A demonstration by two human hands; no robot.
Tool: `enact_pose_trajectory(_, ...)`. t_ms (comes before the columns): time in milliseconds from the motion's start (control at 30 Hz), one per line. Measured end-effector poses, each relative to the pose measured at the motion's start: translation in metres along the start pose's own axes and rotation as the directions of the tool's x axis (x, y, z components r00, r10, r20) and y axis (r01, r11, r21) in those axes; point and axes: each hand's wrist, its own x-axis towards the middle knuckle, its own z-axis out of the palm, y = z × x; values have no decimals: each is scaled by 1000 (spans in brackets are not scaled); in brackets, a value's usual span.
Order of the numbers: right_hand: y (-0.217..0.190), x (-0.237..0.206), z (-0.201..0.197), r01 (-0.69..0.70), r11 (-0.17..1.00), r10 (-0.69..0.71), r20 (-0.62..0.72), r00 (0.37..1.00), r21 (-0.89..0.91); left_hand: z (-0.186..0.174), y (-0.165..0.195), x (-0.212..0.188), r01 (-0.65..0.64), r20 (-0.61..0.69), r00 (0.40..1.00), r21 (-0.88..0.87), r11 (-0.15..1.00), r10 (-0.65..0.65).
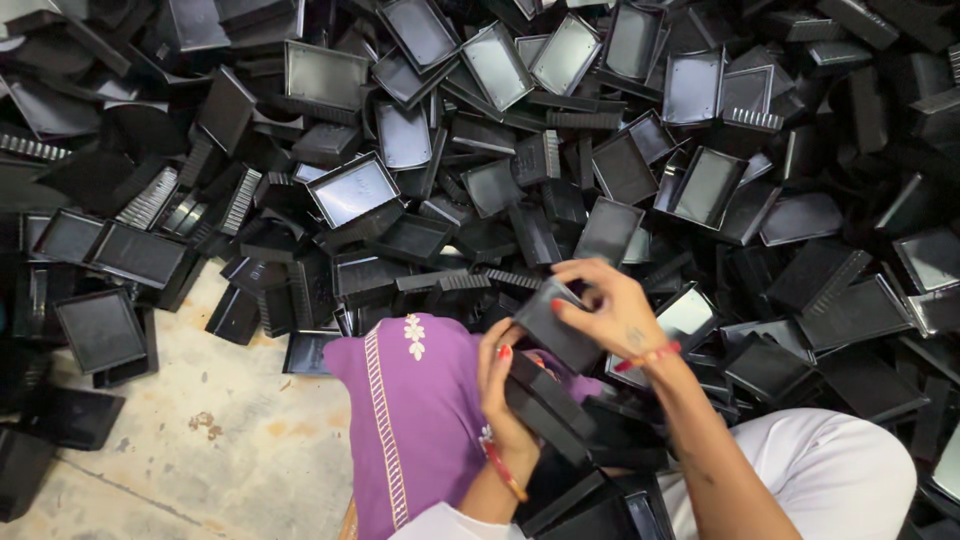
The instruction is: The person sits on the floor beside a large pile of black plastic boxes and nests boxes one at a time into a stack held on their lap. When a stack is built, the person places the stack into a cardboard box and resumes nesting more boxes from the pile.
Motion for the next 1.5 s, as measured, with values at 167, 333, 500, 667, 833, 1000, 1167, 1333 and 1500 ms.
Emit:
enact_pose_trajectory(167, 33, 32, 32, 342, 929, -319, 167, 933, -141, 13, 3, -18, -256, 30, 966, 156, 954, 255)
enact_pose_trajectory(333, 24, 9, 3, 97, 983, -76, -131, 988, 156, 16, 19, -17, -128, 49, 991, 123, 984, 123)
enact_pose_trajectory(500, 30, -74, -30, -327, 466, 339, 175, 924, 822, 4, 19, -11, 150, 251, 941, 294, 944, -228)
enact_pose_trajectory(667, 53, -128, -1, -423, 508, 245, 345, 906, 751, -6, 14, -9, 62, 472, 825, 473, 879, -312)
enact_pose_trajectory(833, 45, -140, 9, -312, 615, 257, 190, 948, 724, -6, 18, -10, 74, 475, 810, 499, 863, -344)
enact_pose_trajectory(1000, 10, -142, 6, -128, 825, 129, 37, 991, 550, -6, 18, -12, 45, 495, 816, 460, 887, -298)
enact_pose_trajectory(1167, -18, -151, 1, 2, 894, -44, 83, 996, 448, -6, 12, -9, 130, 342, 880, 493, 860, -329)
enact_pose_trajectory(1333, -21, -158, -12, -3, 949, 9, -16, 1000, 316, -1, 16, -11, 33, 350, 895, 565, 824, -277)
enact_pose_trajectory(1500, -13, -156, -32, -50, 669, 160, -77, 984, 742, 7, 38, -24, 163, 396, 798, 584, 795, -454)
